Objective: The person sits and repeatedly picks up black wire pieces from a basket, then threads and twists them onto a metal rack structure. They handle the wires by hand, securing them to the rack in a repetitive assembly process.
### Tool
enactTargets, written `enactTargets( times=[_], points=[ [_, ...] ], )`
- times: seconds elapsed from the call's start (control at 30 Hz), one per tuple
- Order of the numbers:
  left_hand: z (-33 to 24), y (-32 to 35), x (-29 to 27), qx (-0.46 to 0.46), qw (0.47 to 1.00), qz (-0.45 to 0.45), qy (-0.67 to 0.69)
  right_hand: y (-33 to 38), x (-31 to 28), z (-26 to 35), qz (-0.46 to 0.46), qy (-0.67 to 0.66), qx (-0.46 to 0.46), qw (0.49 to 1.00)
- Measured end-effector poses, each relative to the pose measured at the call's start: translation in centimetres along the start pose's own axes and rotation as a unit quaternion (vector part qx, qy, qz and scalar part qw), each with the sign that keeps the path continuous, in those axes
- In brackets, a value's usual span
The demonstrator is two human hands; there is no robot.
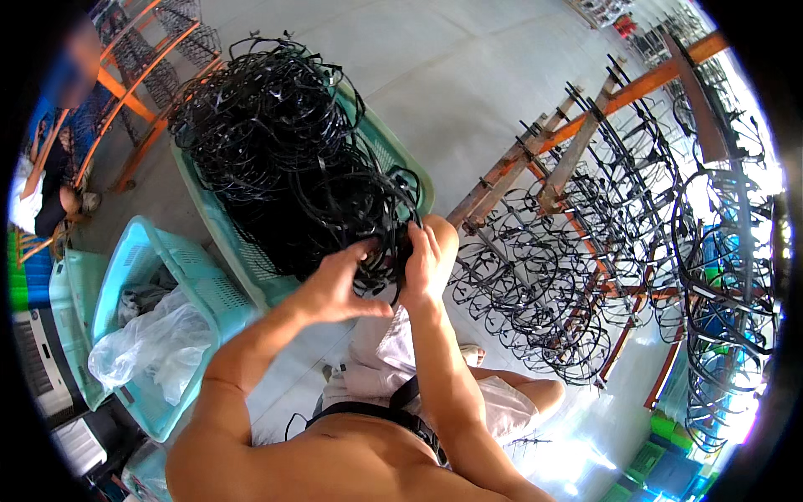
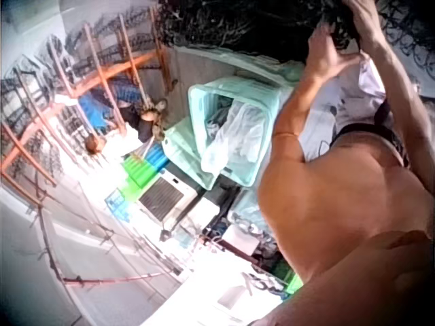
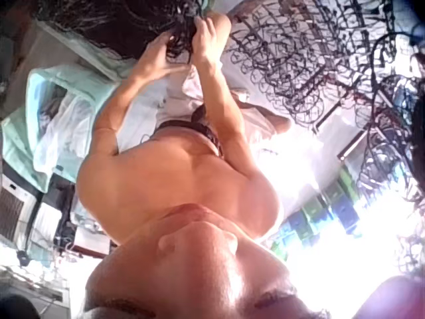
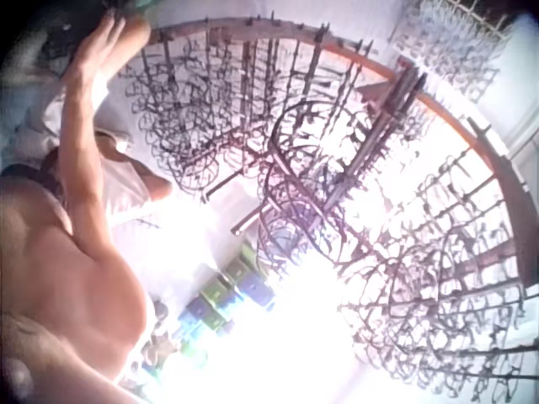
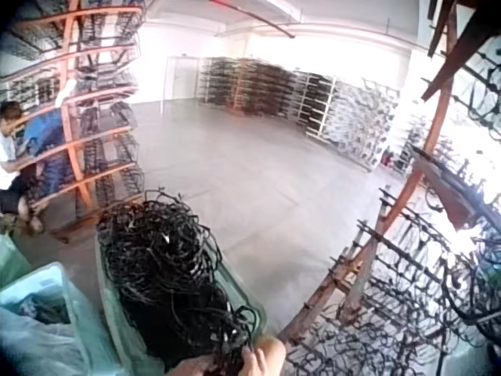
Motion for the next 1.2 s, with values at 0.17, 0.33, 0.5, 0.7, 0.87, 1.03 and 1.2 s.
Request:
enactTargets(
  times=[0.17,0.33,0.5,0.7,0.87,1.03,1.2],
  points=[
    [-1.9,0.7,3.0,-0.007,0.988,-0.064,-0.142,1.3,-1.5,1.0,0.026,-0.163,0.241,0.956],
    [3.5,-2.5,0.3,-0.205,0.967,-0.083,0.124,-3.7,-1.2,-3.0,0.161,0.02,0.171,0.972],
    [12.9,-3.6,-3.8,-0.327,0.869,-0.172,0.329,-5.0,-1.8,2.7,0.1,-0.063,0.253,0.96],
    [18.2,-3.9,-0.6,-0.309,0.92,-0.229,-0.08,-4.0,-4.2,1.4,0.063,-0.386,0.272,0.879],
    [9.7,-4.4,1.8,-0.138,0.844,-0.333,-0.396,-2.3,-5.8,3.0,0.048,-0.397,0.207,0.893],
    [-3.4,-4.1,3.8,-0.105,0.956,-0.058,0.268,1.3,-6.8,7.5,0.145,-0.309,0.127,0.931],
    [-8.5,-5.6,9.2,-0.215,0.698,0.052,0.681,4.8,-11.5,7.1,0.133,-0.333,0.173,0.917]
  ],
)
Point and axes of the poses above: each hand's wrist, its own y-axis away from the middle knuckle, its own x-axis out of the palm, z = x × y, the point moved 1 cm from there along -y, towards the middle knuckle, and after that the axes turned 5 degrees about -z, right-handed, at the moved point
